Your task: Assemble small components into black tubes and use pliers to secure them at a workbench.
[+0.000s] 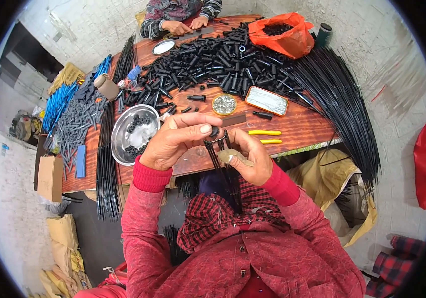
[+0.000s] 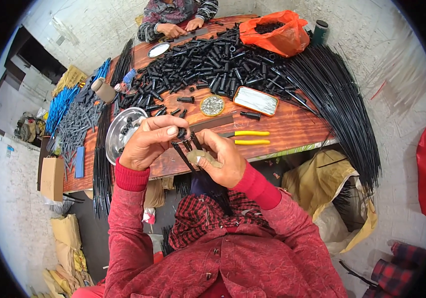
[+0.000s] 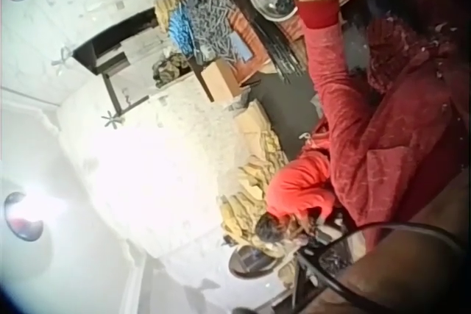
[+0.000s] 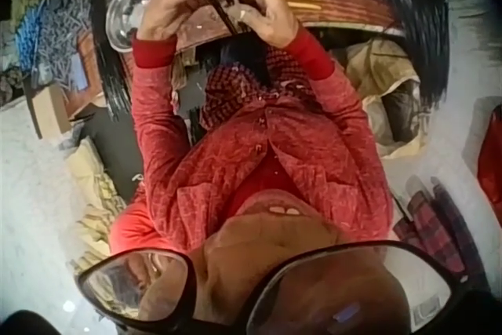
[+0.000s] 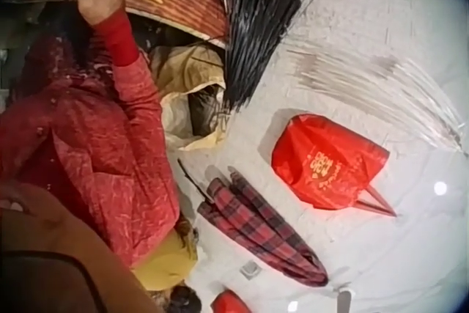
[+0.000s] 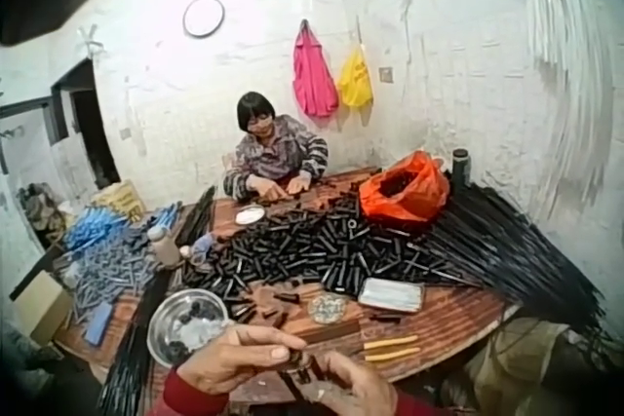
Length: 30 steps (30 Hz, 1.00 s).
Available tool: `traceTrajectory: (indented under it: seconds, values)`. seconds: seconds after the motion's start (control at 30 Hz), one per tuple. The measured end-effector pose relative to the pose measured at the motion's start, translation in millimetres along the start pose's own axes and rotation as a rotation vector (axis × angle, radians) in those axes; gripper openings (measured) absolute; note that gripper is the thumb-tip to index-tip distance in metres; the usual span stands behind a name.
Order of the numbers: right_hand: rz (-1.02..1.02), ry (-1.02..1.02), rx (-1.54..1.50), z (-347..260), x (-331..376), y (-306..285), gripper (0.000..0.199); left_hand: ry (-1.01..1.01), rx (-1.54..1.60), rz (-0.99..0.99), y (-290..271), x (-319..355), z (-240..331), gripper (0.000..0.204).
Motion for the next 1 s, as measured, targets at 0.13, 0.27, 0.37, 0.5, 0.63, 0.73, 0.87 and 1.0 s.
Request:
traceTrajectory:
  seconds: [0.13, 0.27, 0.37, 0.5, 0.63, 0.73, 0.87, 1.0]
  values:
    - [0.007, 0.023, 0.029, 3.4, 0.0, -2.1, 0.036, 0.062, 0.121, -0.009, 4.2, -0.2, 1.2, 0.032]
    - [0.008, 0.008, 0.156, 4.1, 0.7, -1.2, 0.034, 0.108, 0.135, -0.03, -1.0, -0.3, -1.8, 0.031]
    - [0.085, -0.094, 0.121, 2.7, -1.6, 2.2, 0.022, 0.039, 0.12, -0.03, -1.0, 0.0, -1.2, 0.027]
    - [0.096, -0.107, 0.098, 2.7, -1.4, 3.3, 0.022, 0.06, 0.182, -0.051, -4.6, -3.2, -5.8, 0.03]
    - [0.101, -0.079, 0.16, 1.6, -1.1, 2.0, 0.022, 0.087, 0.211, -0.084, -5.2, -6.1, -5.0, 0.031]
    - [0.114, -0.097, 0.164, -0.6, -0.1, 1.2, 0.022, 0.089, 0.169, -0.092, -3.3, -6.9, -2.8, 0.031]
    - [0.11, -0.126, 0.17, 6.9, -2.0, -2.1, 0.023, 0.138, 0.113, -0.132, 3.1, -12.2, 3.5, 0.025]
    - [0.101, -0.126, 0.198, -2.4, -1.4, 0.3, 0.022, 0.125, 0.12, -0.123, 1.7, -12.9, 1.7, 0.021]
Point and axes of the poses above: each hand's wrist, its own x-axis away from the middle knuckle, its own y-axis out of the palm, z = x × y, the point moved 3 cm from there along -x, towards the middle knuckle, and after that the axes turned 8 degrees about -x, right-handed, at the moved point
